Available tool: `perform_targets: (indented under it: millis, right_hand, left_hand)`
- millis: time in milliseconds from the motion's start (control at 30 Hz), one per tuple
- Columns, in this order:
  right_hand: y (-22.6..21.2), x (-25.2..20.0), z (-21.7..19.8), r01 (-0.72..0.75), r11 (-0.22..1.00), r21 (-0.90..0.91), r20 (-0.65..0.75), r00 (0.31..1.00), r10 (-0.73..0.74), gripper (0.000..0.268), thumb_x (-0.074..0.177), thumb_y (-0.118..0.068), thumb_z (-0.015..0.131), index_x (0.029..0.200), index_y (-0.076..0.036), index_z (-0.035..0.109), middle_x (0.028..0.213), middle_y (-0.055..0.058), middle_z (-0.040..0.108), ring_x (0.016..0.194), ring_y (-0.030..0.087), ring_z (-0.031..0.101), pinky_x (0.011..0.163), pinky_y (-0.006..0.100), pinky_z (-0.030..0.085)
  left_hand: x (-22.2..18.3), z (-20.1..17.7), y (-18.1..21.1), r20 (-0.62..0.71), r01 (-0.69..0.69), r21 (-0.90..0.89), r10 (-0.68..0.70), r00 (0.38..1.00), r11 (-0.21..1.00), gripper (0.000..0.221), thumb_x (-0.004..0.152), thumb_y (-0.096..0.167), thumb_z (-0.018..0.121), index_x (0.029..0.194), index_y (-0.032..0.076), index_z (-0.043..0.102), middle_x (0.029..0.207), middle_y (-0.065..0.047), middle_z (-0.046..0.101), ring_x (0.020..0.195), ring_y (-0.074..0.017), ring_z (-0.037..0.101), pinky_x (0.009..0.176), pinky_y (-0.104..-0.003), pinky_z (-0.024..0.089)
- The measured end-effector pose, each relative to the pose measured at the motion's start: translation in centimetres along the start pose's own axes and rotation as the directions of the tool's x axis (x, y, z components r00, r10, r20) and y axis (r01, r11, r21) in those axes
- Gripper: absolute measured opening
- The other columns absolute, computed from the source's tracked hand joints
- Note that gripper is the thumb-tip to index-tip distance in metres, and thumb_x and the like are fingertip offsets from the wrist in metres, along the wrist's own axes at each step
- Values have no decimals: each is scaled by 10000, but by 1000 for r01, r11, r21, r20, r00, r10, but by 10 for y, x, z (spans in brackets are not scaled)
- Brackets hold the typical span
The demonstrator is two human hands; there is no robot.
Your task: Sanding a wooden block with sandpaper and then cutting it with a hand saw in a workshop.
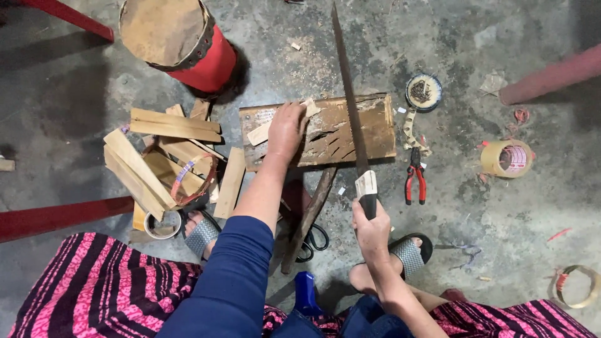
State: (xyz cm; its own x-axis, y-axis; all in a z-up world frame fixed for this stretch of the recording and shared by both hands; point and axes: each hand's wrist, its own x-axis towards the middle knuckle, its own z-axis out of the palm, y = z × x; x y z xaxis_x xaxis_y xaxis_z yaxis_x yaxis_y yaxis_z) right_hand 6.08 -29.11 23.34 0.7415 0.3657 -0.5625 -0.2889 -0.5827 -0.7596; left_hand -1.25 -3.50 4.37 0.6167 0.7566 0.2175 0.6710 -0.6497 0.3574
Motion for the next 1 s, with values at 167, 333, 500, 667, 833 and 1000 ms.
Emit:
perform_targets:
  millis: [167, 333, 500, 667, 833, 1000]
  right_hand:
    - [9, 6, 3, -41, 998, -48, 10, 999, 41, 226, 934, -147, 728, 738, -63, 652, 510, 65, 554, 473, 150, 523, 527, 311, 458]
    - [30, 17, 3, 35, 975, -220, 54, 998, -23, 174, 898, -257, 760, 847, -103, 698, 562, 108, 585, 559, 184, 578, 586, 357, 503]
    - [45, 21, 10, 140, 892, -431, 126, 988, -94, 179, 897, -312, 746, 964, -149, 714, 664, 172, 617, 636, 279, 630, 674, 402, 509]
    - [65, 26, 15, 208, 844, -494, 193, 973, -126, 209, 916, -312, 725, 1046, -150, 704, 681, 183, 634, 660, 390, 674, 658, 449, 525]
    - [68, 34, 12, 209, 863, -459, 175, 974, -143, 239, 884, -314, 748, 1030, -131, 700, 683, 206, 624, 668, 380, 670, 650, 459, 517]
    - [78, 45, 7, 206, 868, -452, 166, 975, -145, 214, 856, -287, 761, 987, -126, 710, 668, 204, 627, 653, 342, 663, 632, 432, 505]
  left_hand:
    - [-11, -10, -35, -226, 166, -69, -177, 958, 984, 205, 1035, 365, 591, 1048, 179, 675, 937, -59, 612, 970, -287, 644, 882, -447, 524]
    - [-9, 18, -51, -335, 313, 141, -253, 908, 939, 247, 1013, 462, 616, 1074, 250, 728, 1144, -28, 695, 1190, -265, 618, 1105, -544, 361]
    - [0, 23, -42, -334, 358, 173, -287, 898, 918, 229, 909, 469, 662, 984, 277, 761, 1054, -21, 742, 1167, -274, 656, 1115, -612, 340]
    - [1, 32, -48, -340, 348, 179, -274, 900, 920, 158, 842, 385, 634, 939, 302, 727, 945, 20, 702, 1101, -222, 643, 1115, -578, 356]
    - [2, 34, -52, -330, 328, 196, -253, 909, 924, 148, 791, 360, 632, 891, 271, 697, 894, -4, 673, 1045, -225, 649, 1121, -569, 370]
    - [3, 34, -51, -290, 329, 218, -260, 921, 919, 161, 801, 365, 607, 896, 254, 675, 885, -17, 654, 1044, -231, 643, 1116, -571, 375]
